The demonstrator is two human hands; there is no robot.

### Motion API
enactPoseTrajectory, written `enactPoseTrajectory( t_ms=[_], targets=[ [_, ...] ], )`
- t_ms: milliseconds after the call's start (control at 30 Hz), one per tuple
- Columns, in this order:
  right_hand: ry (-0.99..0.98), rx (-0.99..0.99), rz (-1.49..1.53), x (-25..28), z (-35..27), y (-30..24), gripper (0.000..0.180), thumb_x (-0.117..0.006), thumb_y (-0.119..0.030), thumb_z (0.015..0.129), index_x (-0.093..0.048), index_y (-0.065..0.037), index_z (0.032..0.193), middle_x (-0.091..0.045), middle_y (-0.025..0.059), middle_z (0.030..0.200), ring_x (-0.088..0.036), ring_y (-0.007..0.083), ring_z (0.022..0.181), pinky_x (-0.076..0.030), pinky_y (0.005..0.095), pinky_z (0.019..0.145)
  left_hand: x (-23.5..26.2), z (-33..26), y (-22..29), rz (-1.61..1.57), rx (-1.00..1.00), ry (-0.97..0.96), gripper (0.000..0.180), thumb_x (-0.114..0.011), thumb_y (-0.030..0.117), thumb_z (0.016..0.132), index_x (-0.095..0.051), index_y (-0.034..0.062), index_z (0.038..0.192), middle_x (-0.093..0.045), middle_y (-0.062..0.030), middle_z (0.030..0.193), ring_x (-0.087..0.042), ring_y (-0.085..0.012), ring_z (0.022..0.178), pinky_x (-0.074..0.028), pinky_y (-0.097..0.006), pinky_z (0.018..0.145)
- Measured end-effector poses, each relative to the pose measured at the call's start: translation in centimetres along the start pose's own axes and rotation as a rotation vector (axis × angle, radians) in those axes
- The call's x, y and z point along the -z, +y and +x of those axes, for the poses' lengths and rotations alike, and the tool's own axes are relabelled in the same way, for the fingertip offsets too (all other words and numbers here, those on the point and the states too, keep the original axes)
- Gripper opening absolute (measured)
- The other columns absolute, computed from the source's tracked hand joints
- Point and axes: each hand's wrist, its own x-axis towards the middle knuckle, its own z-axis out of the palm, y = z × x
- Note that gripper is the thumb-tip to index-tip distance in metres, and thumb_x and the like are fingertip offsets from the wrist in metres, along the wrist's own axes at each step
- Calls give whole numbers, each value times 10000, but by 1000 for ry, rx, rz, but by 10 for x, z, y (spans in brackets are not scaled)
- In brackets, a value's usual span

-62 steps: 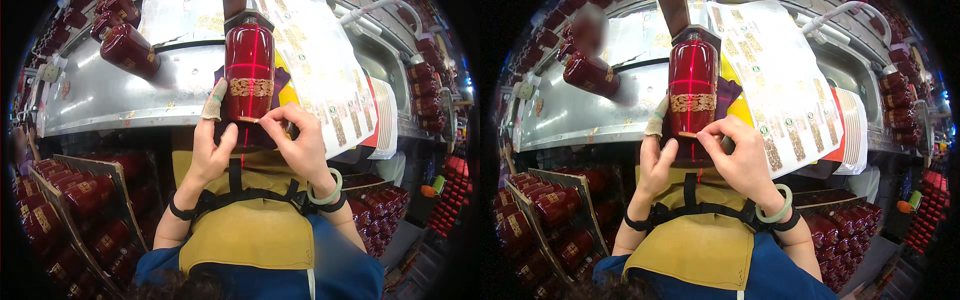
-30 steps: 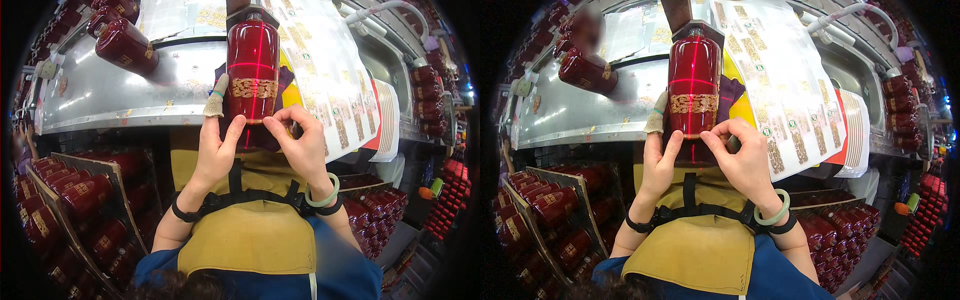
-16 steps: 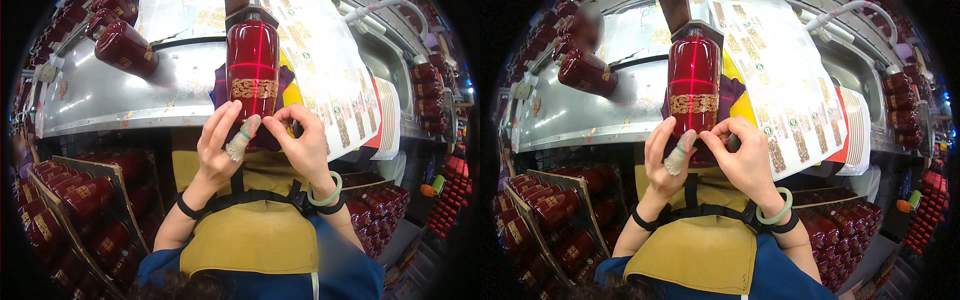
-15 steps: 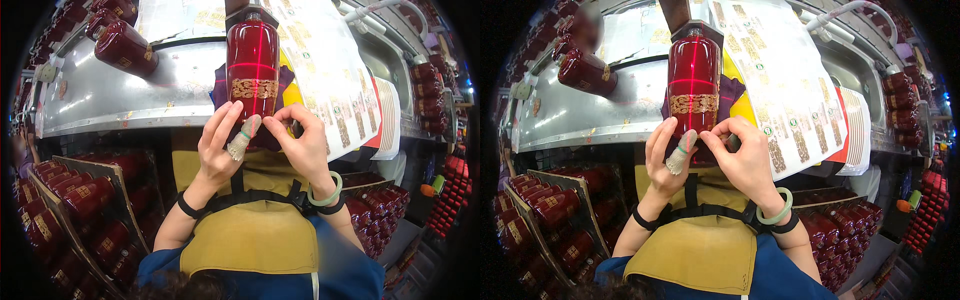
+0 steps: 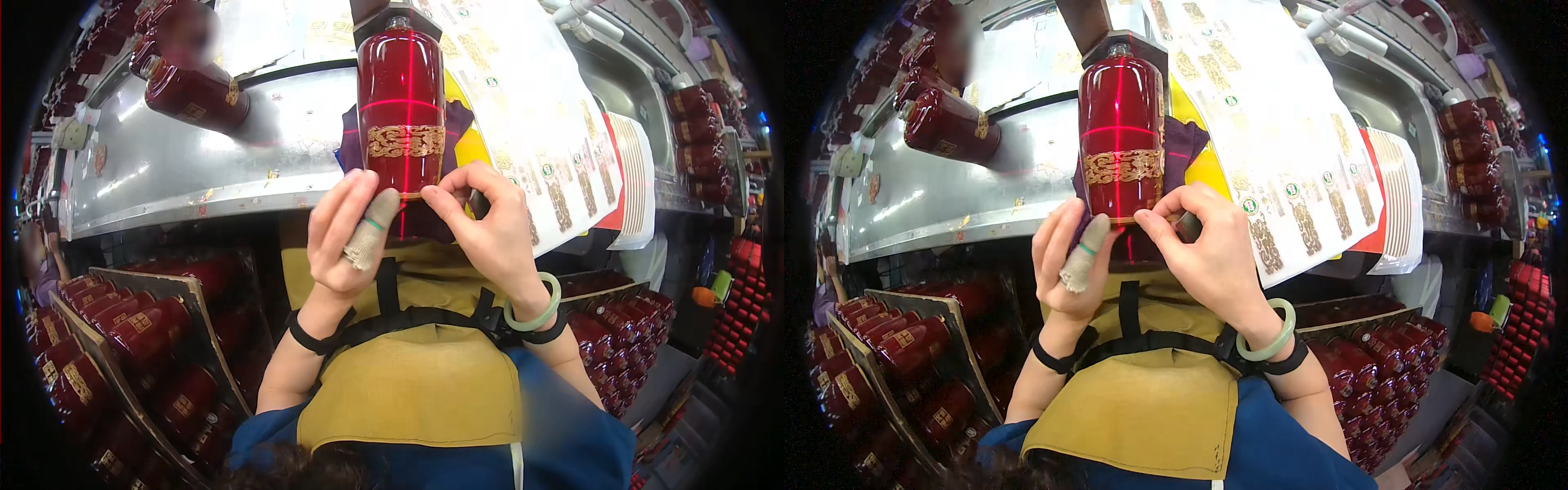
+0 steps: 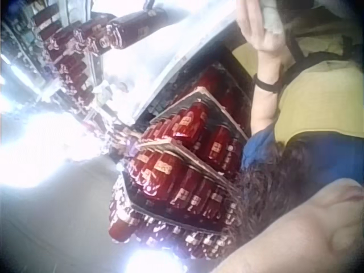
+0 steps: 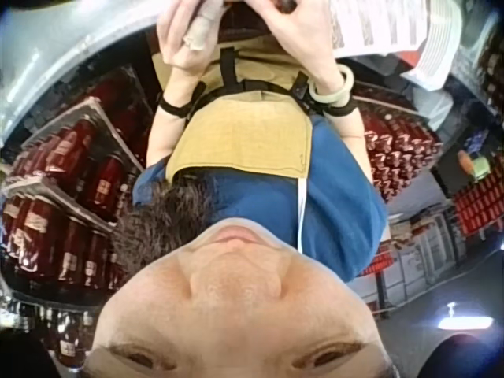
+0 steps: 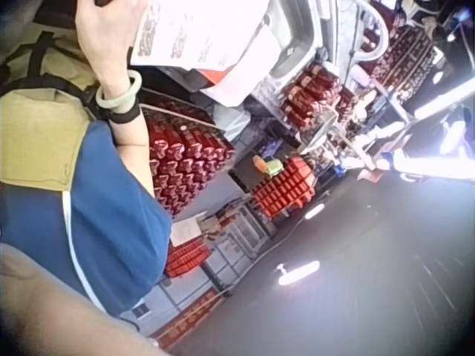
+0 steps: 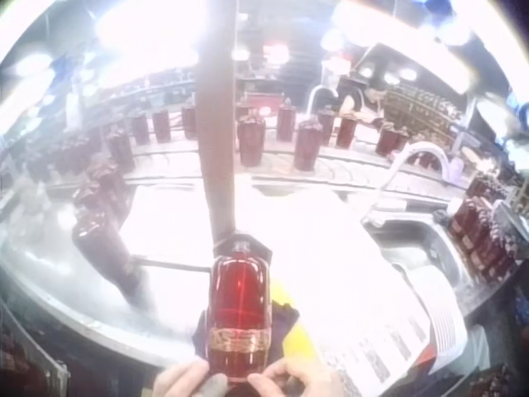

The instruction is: Applying labels to red bottles and inspecting them on a factory production line.

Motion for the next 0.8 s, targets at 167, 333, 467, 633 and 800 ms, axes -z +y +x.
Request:
enactPoseTrajectory(
  t_ms=[167, 333, 467, 633, 800],
  targets=[
    [-25, 15, 10, 8, 2, 1, 182, -801, -144, 884, -712, 9, 842, -639, 85, 734, -558, 168, 600, -433, 315, 578, -6, 0, -4, -94, 61, -26, 283, -824, -128, 754, -764, -57, 1022, -759, -136, 1083, -730, -309, 990, -626, -373, 836],
    [-103, -13, -31, 22, 2, 4, 182, -780, -157, 905, -724, 14, 878, -665, 97, 752, -555, 174, 610, -438, 333, 601, -5, -3, -7, -82, 84, -17, 370, -803, -143, 771, -717, -81, 1126, -748, -162, 1126, -725, -314, 1008, -615, -372, 849],
    [-100, 8, -8, 22, 3, 5, 181, -779, -156, 906, -724, 16, 882, -665, 96, 752, -556, 175, 611, -437, 332, 598, -5, -2, -3, -27, 15, -46, 453, -798, -150, 773, -683, -84, 1207, -741, -170, 1149, -721, -318, 1019, -609, -371, 861],
    [-105, -27, 10, 25, 1, 1, 171, -790, -157, 899, -734, 3, 884, -668, 88, 754, -576, 172, 639, -446, 329, 618, -6, -1, -1, -40, 71, 0, 341, -826, -106, 747, -759, -41, 1076, -728, -151, 1201, -709, -326, 1045, -626, -390, 834],
    [-124, 30, -2, 27, 2, -3, 166, -808, -160, 887, -742, -8, 882, -670, 74, 774, -585, 171, 667, -453, 319, 636, -6, -3, -4, -134, 291, -36, 463, -835, -77, 739, -741, -35, 1190, -701, -176, 1311, -701, -331, 1109, -583, -403, 948]
  ],
)
